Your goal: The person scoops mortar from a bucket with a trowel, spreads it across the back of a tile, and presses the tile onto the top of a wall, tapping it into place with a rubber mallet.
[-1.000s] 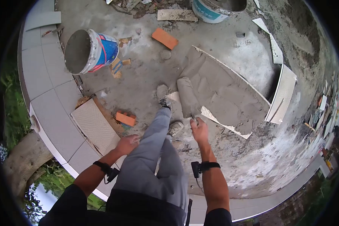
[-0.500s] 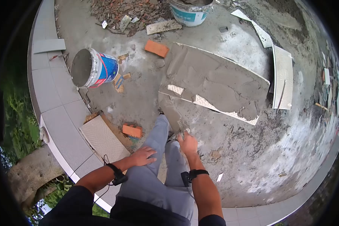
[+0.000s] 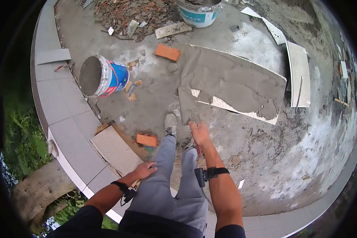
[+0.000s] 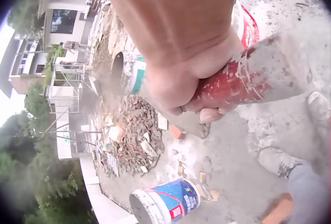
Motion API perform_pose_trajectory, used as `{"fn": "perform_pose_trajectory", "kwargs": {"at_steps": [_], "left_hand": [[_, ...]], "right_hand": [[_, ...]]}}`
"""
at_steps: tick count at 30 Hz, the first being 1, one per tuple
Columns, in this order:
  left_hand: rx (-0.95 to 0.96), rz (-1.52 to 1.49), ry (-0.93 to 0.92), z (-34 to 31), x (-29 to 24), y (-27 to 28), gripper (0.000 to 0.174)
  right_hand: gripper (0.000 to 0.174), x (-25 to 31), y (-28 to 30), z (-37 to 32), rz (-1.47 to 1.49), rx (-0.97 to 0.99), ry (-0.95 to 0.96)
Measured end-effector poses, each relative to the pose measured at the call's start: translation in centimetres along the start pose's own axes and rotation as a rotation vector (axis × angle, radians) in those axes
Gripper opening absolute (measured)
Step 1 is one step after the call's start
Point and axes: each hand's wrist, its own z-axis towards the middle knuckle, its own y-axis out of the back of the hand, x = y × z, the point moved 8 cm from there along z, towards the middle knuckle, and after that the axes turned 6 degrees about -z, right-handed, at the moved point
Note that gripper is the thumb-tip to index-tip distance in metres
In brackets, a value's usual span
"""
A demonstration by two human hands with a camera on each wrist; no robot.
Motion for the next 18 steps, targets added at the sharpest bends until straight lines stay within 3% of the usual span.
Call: {"fn": "perform_pose_trajectory", "kwargs": {"at_steps": [1, 3, 6, 8, 10, 13, 15, 18], "left_hand": [[0.014, -0.027, 0.035, -0.1, 0.5, 0.4, 0.055], [0.034, -0.049, 0.074, 0.2, 1.6, 1.4, 0.055], [-0.009, -0.090, 0.038, 0.0, 3.1, 2.7, 0.051], [-0.054, -0.146, 0.017, -0.5, 3.7, 4.0, 0.049], [-0.033, -0.175, 0.054, -0.8, 5.0, 5.0, 0.052], [-0.044, -0.166, 0.081, -1.0, 8.5, 5.3, 0.054], [-0.075, -0.124, 0.069, -1.1, 9.7, 6.2, 0.054], [-0.066, -0.146, 0.084, -1.1, 10.4, 7.6, 0.055]], "right_hand": [[0.048, -1.9, -1.1, 0.2, -0.014, 0.002, -0.001], [0.051, -4.2, -2.0, 1.1, -0.205, -0.256, 0.161], [0.051, -10.2, -4.4, 2.6, -0.223, -0.282, 0.122], [0.048, -10.3, -4.0, 0.2, -0.381, -0.303, 0.126], [0.044, -6.8, -2.7, -1.4, -0.555, -0.331, 0.151], [0.048, -1.6, -0.3, -2.9, -0.664, -0.242, 0.000], [0.048, 3.7, 1.1, -0.9, -0.704, -0.187, 0.065], [0.046, 6.3, 1.1, 3.0, -0.687, -0.178, 0.074]]}}
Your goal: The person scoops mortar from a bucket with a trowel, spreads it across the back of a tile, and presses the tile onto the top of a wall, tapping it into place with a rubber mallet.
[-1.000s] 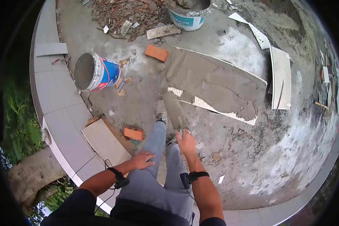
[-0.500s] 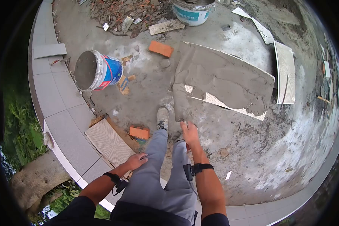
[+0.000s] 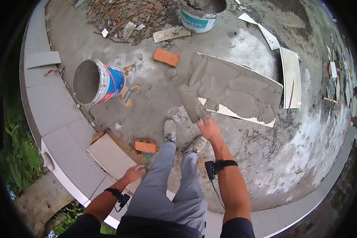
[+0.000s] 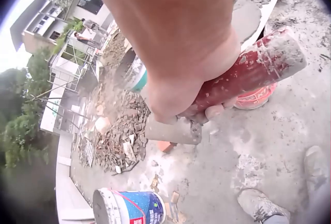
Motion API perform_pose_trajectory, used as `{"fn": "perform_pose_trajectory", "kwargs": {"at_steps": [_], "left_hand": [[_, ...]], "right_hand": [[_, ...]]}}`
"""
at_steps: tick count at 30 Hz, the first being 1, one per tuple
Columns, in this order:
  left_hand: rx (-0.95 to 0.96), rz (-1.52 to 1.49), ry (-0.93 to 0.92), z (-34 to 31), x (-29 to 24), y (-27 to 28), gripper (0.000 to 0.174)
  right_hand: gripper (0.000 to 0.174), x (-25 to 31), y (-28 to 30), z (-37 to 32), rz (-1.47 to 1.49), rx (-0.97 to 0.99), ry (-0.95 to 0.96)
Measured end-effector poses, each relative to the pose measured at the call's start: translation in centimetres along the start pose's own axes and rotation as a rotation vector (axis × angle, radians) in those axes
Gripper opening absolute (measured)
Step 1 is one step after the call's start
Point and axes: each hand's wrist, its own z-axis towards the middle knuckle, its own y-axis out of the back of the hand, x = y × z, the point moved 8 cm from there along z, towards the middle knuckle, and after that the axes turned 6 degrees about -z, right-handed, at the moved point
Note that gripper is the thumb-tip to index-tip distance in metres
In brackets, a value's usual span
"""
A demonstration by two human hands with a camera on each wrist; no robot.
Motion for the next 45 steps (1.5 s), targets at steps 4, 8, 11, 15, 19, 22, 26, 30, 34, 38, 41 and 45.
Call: {"fn": "perform_pose_trajectory", "kwargs": {"at_steps": [4, 8, 11, 15, 19, 22, 26, 30, 34, 38, 41, 45], "left_hand": [[-0.022, -0.077, -0.002, 0.0, 1.0, 1.1, 0.053], [-0.001, -0.147, 0.000, 0.3, -1.1, 2.7, 0.049], [0.032, -0.143, 0.019, 1.3, -0.9, 2.6, 0.048], [0.062, -0.031, 0.015, 1.7, -2.0, 2.4, 0.047], [0.078, -0.044, -0.018, 3.1, -1.7, 1.8, 0.047], [0.072, -0.011, -0.031, 2.7, -5.4, 2.7, 0.048], [0.091, 0.098, -0.012, 3.7, -7.1, 2.9, 0.049], [0.071, 0.168, 0.025, 3.4, -8.9, 3.3, 0.047], [0.125, 0.166, 0.028, 3.6, -11.6, 3.7, 0.045], [0.075, 0.111, 0.010, 5.1, -12.2, 3.7, 0.040], [0.074, 0.071, 0.036, 6.0, -13.2, 1.7, 0.039], [0.102, 0.106, 0.048, 7.1, -15.7, -2.6, 0.041]], "right_hand": [[0.046, 0.9, -6.6, -1.3, -0.057, 0.061, 0.106], [0.045, 1.1, -7.1, -5.7, 0.033, 0.002, -0.061], [0.043, -0.8, -4.3, -5.8, -0.019, -0.151, -0.103], [0.042, -5.8, 2.0, -5.3, -0.222, -0.234, -0.224], [0.043, -13.8, 4.3, -7.7, -0.190, -0.343, -0.426], [0.040, -17.9, 1.3, -7.7, 0.380, -0.529, -0.574], [0.032, -11.3, -5.4, -6.9, 1.119, -0.227, -0.364], [0.043, -11.8, -3.9, -7.9, 0.150, -0.332, -0.273], [0.046, -20.4, 2.1, -10.6, 0.019, -0.297, -0.474], [0.044, -29.9, 7.0, -13.3, 0.015, -0.434, -0.592], [0.042, -35.2, 8.5, -14.2, 0.319, -0.513, -0.600], [0.036, -38.4, 11.0, -11.1, 0.920, -0.489, -0.460]]}}
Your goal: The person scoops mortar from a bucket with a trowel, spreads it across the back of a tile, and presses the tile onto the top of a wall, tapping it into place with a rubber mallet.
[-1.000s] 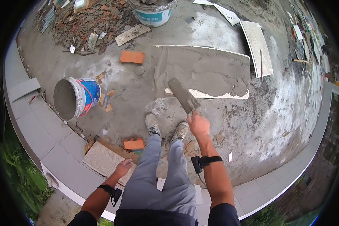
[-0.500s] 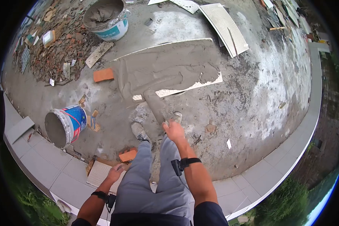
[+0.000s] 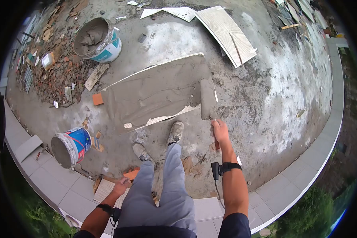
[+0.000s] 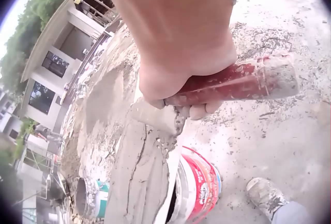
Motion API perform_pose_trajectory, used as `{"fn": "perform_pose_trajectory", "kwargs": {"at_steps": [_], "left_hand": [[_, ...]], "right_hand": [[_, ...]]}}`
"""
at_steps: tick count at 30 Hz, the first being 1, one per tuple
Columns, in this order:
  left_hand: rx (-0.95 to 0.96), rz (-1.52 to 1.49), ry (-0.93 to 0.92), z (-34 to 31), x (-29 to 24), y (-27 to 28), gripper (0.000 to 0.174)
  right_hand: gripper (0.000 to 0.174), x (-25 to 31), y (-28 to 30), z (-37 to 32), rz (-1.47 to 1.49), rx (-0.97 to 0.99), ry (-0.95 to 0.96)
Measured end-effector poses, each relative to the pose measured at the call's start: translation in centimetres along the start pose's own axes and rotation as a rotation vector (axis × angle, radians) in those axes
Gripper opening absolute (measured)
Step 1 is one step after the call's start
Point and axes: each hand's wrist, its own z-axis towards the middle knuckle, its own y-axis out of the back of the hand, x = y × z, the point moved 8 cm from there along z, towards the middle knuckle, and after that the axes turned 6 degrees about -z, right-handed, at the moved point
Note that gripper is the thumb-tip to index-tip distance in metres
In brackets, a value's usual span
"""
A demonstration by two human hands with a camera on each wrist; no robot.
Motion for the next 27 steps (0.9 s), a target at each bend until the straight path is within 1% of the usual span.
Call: {"fn": "perform_pose_trajectory", "kwargs": {"at_steps": [1, 2, 3, 4, 5, 6, 9, 10, 11, 13, 14, 15, 16, 18, 20, 22, 24, 25, 27], "left_hand": [[-0.015, 0.001, 0.009, 0.1, -1.8, -0.7, 0.041], [-0.003, -0.001, -0.034, 0.2, -4.0, -1.8, 0.042], [0.007, -0.004, -0.071, 0.0, -6.4, -2.9, 0.043], [-0.009, -0.005, -0.050, -0.3, -8.3, -3.6, 0.043], [-0.004, -0.008, -0.061, -0.3, -10.6, -4.5, 0.043], [0.002, -0.010, -0.079, 0.0, -12.9, -5.2, 0.044], [0.014, -0.005, -0.085, 0.7, -17.1, -7.3, 0.046], [0.001, -0.011, -0.080, 0.7, -18.2, -7.9, 0.046], [0.004, -0.039, -0.092, 0.9, -19.6, -8.3, 0.046], [-0.006, -0.064, -0.096, 1.0, -21.5, -8.6, 0.046], [-0.011, -0.136, -0.129, 0.9, -22.6, -8.6, 0.045], [-0.010, -0.208, -0.164, 0.7, -23.6, -8.6, 0.044], [-0.008, -0.206, -0.163, 0.4, -24.6, -8.3, 0.044], [-0.047, -0.191, -0.134, -0.3, -26.1, -7.7, 0.042], [-0.053, -0.219, -0.112, 0.2, -24.3, -7.5, 0.042], [-0.052, -0.248, -0.104, 0.4, -22.5, -7.3, 0.041], [-0.109, -0.166, -0.119, 0.3, -21.0, -6.8, 0.041], [-0.103, -0.174, -0.125, 0.4, -20.2, -6.9, 0.041], [-0.103, -0.115, -0.101, 0.5, -18.4, -7.0, 0.043]], "right_hand": [[0.034, 0.5, -0.6, 1.7, 0.186, 0.089, -0.038], [0.034, 1.2, -1.0, 3.6, 0.193, 0.109, -0.040], [0.031, 2.0, -2.1, 5.2, 0.316, 0.114, -0.108], [0.030, 2.7, -3.4, 6.0, 0.435, 0.118, -0.179], [0.030, 3.8, -5.5, 6.1, 0.481, 0.170, -0.226], [0.029, 4.6, -8.1, 6.0, 0.482, 0.208, -0.198], [0.031, 6.9, -15.3, 3.2, 0.383, 0.379, -0.064], [0.034, 7.3, -17.2, 2.1, 0.264, 0.465, -0.082], [0.037, 0.9, -22.4, 5.1, -0.043, 0.306, 0.135], [0.036, 8.0, -20.5, 1.3, -0.518, 0.045, 0.632], [0.036, 10.8, -19.0, 0.7, -0.511, 0.051, 0.634], [0.037, 13.2, -18.5, 0.8, -0.712, 0.231, 0.622], [0.038, 14.2, -18.2, 1.2, -0.914, 0.411, 0.603], [0.036, 15.5, -15.5, 3.7, -1.029, 0.316, 0.548], [0.035, 16.5, -10.9, 6.2, -1.025, 0.139, 0.498], [0.034, 16.1, -6.1, 8.6, -1.031, 0.064, 0.432], [0.037, 14.9, -1.7, 10.1, -1.067, 0.044, 0.355], [0.037, 15.1, -0.1, 10.7, -1.077, 0.038, 0.355], [0.041, 14.5, 3.2, 11.9, -1.052, -0.030, 0.255]]}}
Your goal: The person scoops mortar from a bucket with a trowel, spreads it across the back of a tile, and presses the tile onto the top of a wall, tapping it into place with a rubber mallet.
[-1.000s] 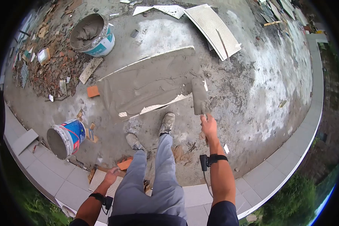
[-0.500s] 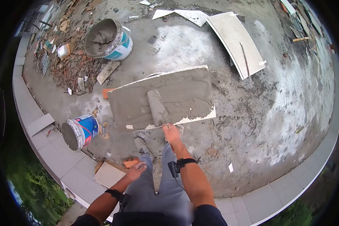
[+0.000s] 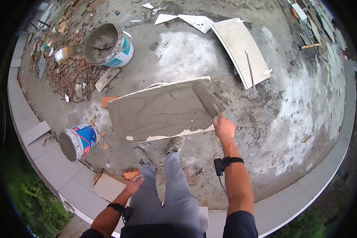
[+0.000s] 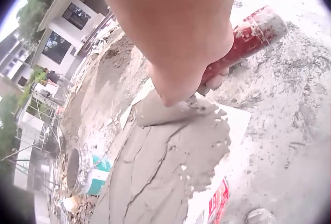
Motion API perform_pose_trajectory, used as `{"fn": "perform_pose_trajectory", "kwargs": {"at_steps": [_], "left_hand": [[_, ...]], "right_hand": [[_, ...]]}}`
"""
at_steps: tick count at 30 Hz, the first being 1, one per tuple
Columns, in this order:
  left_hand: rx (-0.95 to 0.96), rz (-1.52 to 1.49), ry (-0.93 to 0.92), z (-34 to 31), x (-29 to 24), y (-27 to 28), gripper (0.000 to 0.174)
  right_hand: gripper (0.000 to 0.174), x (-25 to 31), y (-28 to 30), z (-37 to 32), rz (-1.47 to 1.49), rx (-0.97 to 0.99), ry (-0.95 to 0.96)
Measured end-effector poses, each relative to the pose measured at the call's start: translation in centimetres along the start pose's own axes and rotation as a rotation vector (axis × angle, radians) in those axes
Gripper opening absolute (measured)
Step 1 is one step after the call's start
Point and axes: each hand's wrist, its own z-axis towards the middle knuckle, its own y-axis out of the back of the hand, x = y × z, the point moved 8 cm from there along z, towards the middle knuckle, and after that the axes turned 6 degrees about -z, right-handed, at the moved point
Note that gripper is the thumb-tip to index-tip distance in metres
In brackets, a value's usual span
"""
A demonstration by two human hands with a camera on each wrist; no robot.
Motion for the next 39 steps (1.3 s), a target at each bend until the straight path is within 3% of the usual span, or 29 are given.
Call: {"fn": "perform_pose_trajectory", "kwargs": {"at_steps": [3, 6, 9, 11, 14, 15, 16, 18, 22, 24, 28, 30, 32, 34, 36, 39], "left_hand": [[0.001, 0.040, 0.048, -0.1, 2.0, -0.2, 0.042], [0.023, -0.003, 0.109, -0.3, 2.6, -0.5, 0.043], [0.047, -0.006, 0.146, 0.1, 2.4, -0.5, 0.043], [0.040, -0.004, 0.140, 0.0, -0.2, -0.5, 0.042], [0.043, -0.027, 0.108, 0.0, -2.3, -0.8, 0.041], [0.052, -0.050, 0.091, 0.2, -2.7, -1.2, 0.040], [0.059, -0.046, 0.087, 0.7, -2.5, -1.5, 0.040], [0.069, -0.045, 0.045, 1.4, -3.2, -2.3, 0.039], [0.086, -0.017, 0.052, 1.9, -5.0, -3.1, 0.038], [0.101, 0.021, 0.031, 1.7, -5.8, -3.0, 0.038], [0.098, -0.001, 0.023, 2.4, -4.3, -2.2, 0.039], [0.113, 0.023, 0.123, 2.5, -2.7, -1.8, 0.040], [0.113, 0.069, 0.097, 2.6, -2.1, -1.7, 0.041], [0.116, 0.112, 0.077, 2.6, -1.6, -2.2, 0.041], [0.153, 0.083, 0.079, 2.6, -0.9, -3.3, 0.040], [0.157, 0.004, 0.105, 2.0, -0.7, -4.6, 0.039]], "right_hand": [[0.044, -2.7, -0.1, 2.4, 0.110, -0.028, 0.125], [0.045, -5.6, -1.7, 4.7, 0.234, 0.030, 0.107], [0.046, -7.9, -3.1, 5.4, 0.287, -0.050, 0.026], [0.048, -9.3, -3.4, 5.0, 0.305, -0.070, -0.094], [0.046, -11.1, -6.4, 3.4, 0.493, -0.112, -0.043], [0.045, -11.0, -8.1, 2.4, 0.638, 0.070, -0.062], [0.045, -10.6, -7.5, 1.2, 0.638, 0.065, -0.070], [0.044, -9.2, -8.3, -0.9, 0.670, 0.247, -0.014], [0.045, -11.7, -13.7, -1.7, 0.577, 0.250, 0.031], [0.046, -15.2, -15.6, -2.7, 0.551, 0.192, -0.066], [0.047, -17.7, -14.7, -5.9, 0.496, 0.159, -0.122], [0.046, -17.6, -14.3, -7.8, 0.537, 0.113, -0.164], [0.045, -16.1, -14.9, -8.6, 0.582, 0.070, -0.202], [0.042, -13.0, -16.9, -9.4, 1.014, 0.012, -0.262], [0.040, -7.6, -15.7, -9.1, 1.183, -0.019, -0.275], [0.041, -2.2, -19.6, -8.3, 1.216, -0.009, -0.238]]}}
